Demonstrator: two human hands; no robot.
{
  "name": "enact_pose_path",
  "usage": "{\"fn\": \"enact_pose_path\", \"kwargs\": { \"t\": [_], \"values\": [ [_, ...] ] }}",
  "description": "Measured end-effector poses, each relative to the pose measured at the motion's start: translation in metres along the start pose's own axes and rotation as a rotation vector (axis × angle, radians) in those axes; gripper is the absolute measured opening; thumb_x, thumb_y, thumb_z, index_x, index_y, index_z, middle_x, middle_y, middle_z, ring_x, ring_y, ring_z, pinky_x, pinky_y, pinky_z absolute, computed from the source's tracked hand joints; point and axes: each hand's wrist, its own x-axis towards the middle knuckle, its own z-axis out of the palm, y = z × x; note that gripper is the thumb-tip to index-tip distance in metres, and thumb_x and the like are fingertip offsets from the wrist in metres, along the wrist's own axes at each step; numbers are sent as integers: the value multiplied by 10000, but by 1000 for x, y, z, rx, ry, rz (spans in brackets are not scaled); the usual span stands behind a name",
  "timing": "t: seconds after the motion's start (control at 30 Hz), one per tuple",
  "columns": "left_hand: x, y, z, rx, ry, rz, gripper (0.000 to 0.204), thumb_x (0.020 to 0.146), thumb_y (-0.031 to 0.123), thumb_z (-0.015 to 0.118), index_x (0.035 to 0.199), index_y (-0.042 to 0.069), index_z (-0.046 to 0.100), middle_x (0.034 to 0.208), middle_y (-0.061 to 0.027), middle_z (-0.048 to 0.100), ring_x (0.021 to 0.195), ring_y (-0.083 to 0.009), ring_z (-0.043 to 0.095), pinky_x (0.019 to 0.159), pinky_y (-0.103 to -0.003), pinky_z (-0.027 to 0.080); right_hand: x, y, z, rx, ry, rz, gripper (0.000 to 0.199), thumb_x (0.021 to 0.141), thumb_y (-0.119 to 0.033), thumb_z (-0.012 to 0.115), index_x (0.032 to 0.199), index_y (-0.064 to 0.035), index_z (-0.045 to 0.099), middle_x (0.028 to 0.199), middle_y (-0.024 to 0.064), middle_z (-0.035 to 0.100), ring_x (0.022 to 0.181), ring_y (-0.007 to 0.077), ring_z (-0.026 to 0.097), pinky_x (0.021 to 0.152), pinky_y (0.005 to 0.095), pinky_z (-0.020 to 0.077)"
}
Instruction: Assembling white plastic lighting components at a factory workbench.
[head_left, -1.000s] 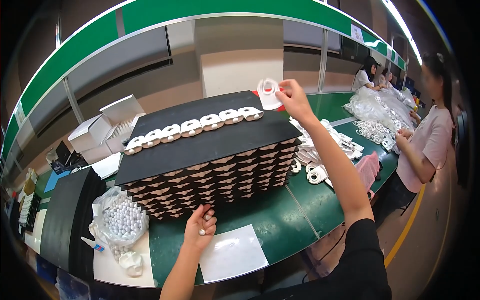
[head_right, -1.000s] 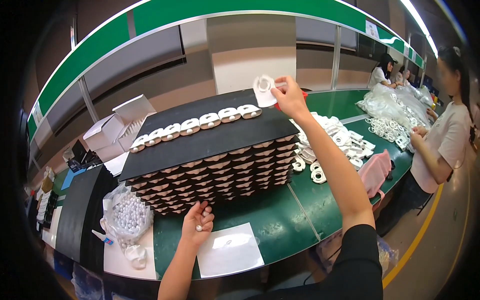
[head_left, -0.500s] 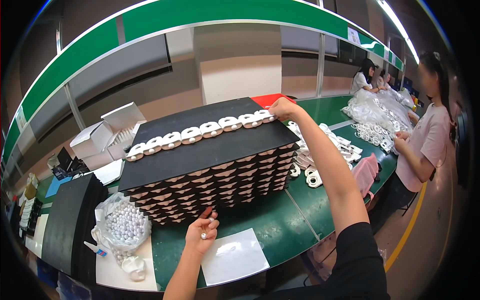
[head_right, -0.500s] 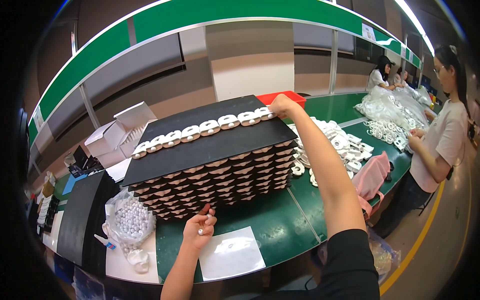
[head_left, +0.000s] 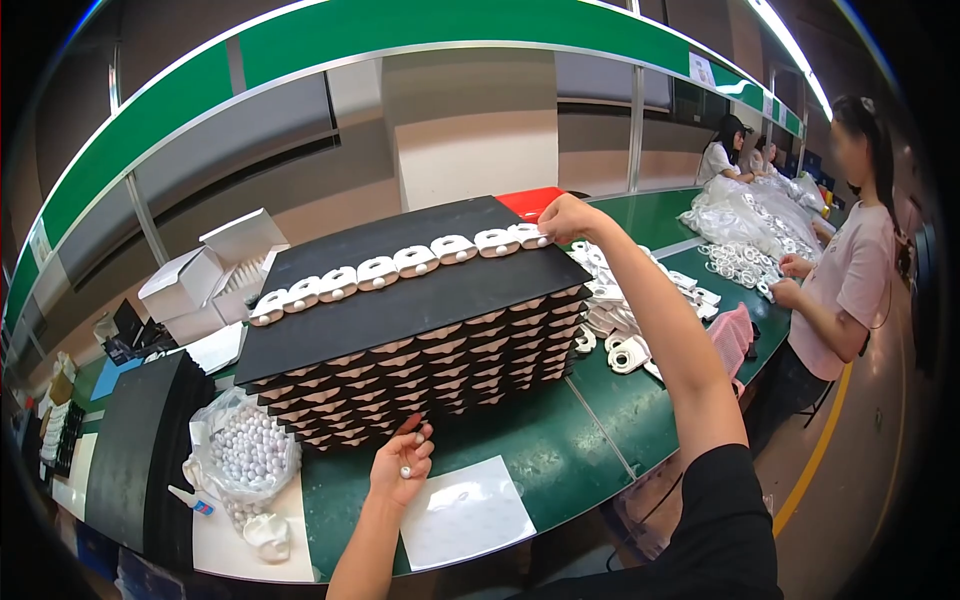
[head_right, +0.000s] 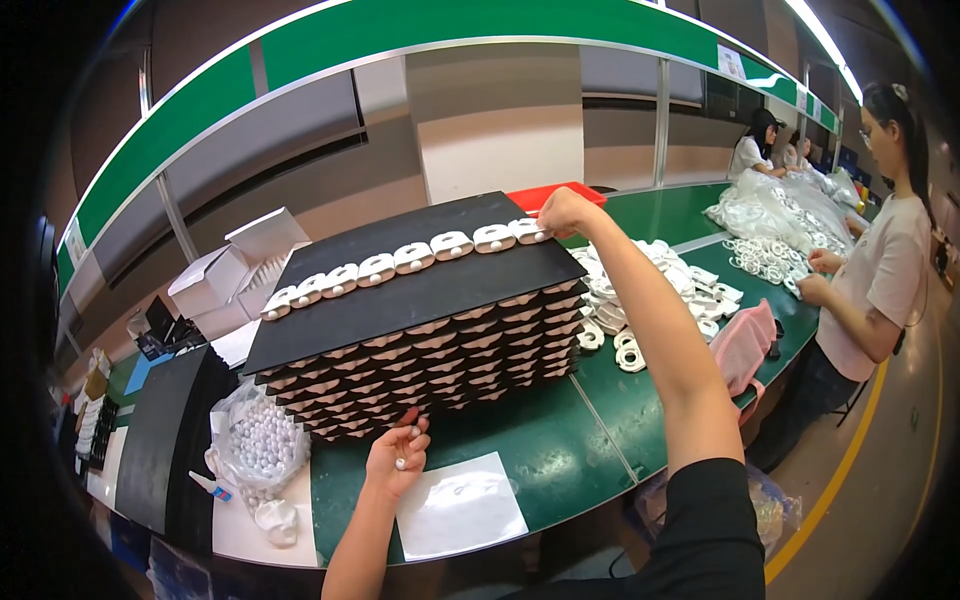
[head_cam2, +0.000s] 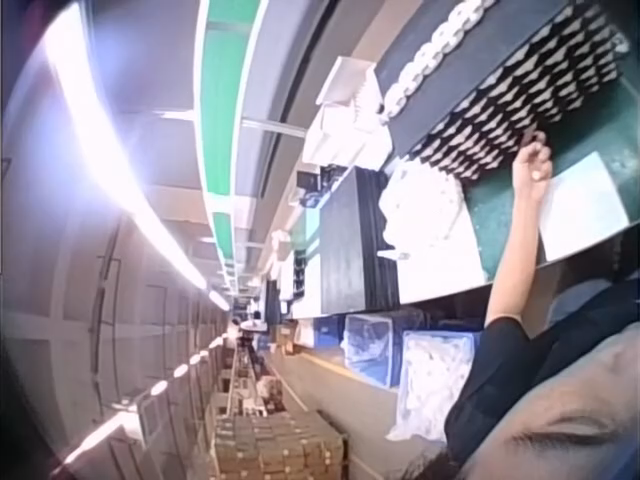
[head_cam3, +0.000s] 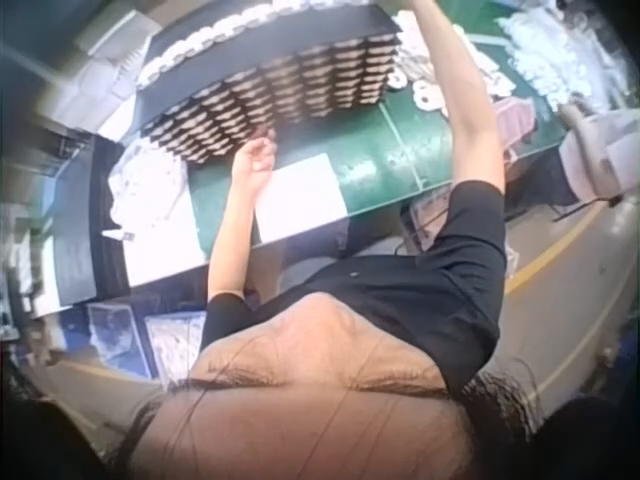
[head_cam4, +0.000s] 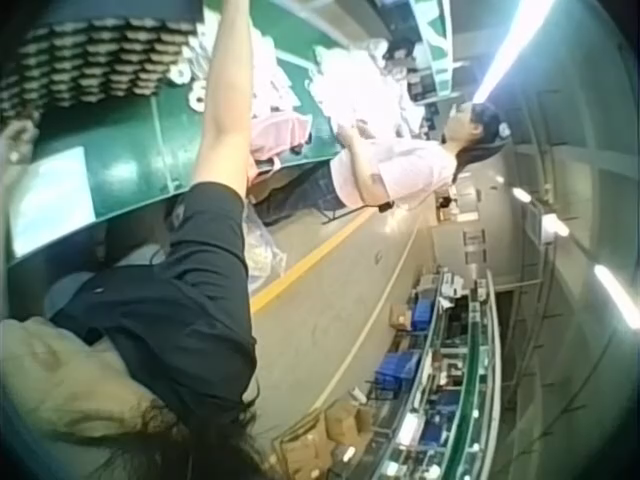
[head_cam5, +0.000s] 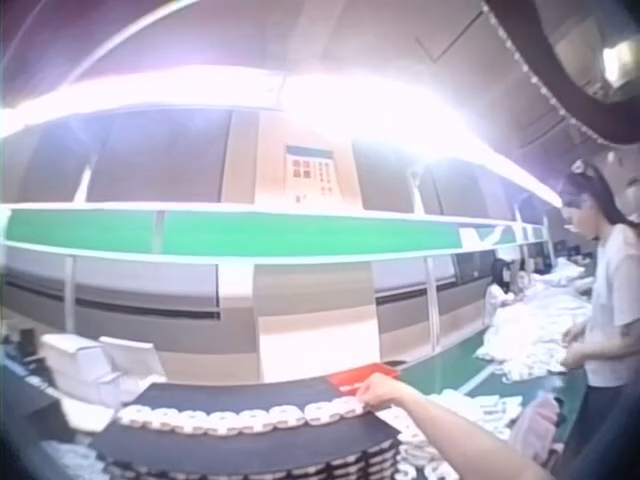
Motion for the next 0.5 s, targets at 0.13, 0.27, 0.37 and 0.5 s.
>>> {"fn": "enact_pose_path", "kwargs": {
  "t": [0.13,0.27,0.37,0.5],
  "values": [
    [-3,-3,5,31,15,13,210,761,2,431,932,29,550,828,-91,495,587,-134,399,347,-173,264,0,3,-4,-45,14,4,128,736,-58,612,622,-2,609,545,13,494,432,73,392,387,211,316],
    [-5,-4,9,35,-27,6,143,751,33,436,862,40,524,733,-66,464,586,-136,403,344,-182,259,-27,-13,-12,166,139,76,95,792,-81,587,820,-3,632,662,33,567,531,80,483,490,211,388],
    [-10,-9,22,103,-40,-1,97,801,109,451,858,48,500,630,-30,426,535,-120,384,347,-182,245,-57,-9,-9,428,136,-168,250,815,-101,570,1043,1,569,879,54,611,761,89,568,639,218,437],
    [-12,-20,42,760,-66,267,213,882,223,466,1008,53,493,550,27,372,459,-53,311,382,-188,232,-163,-14,36,613,-84,-283,322,810,-126,597,1098,-12,509,976,52,596,847,111,579,725,246,471]
  ]
}}
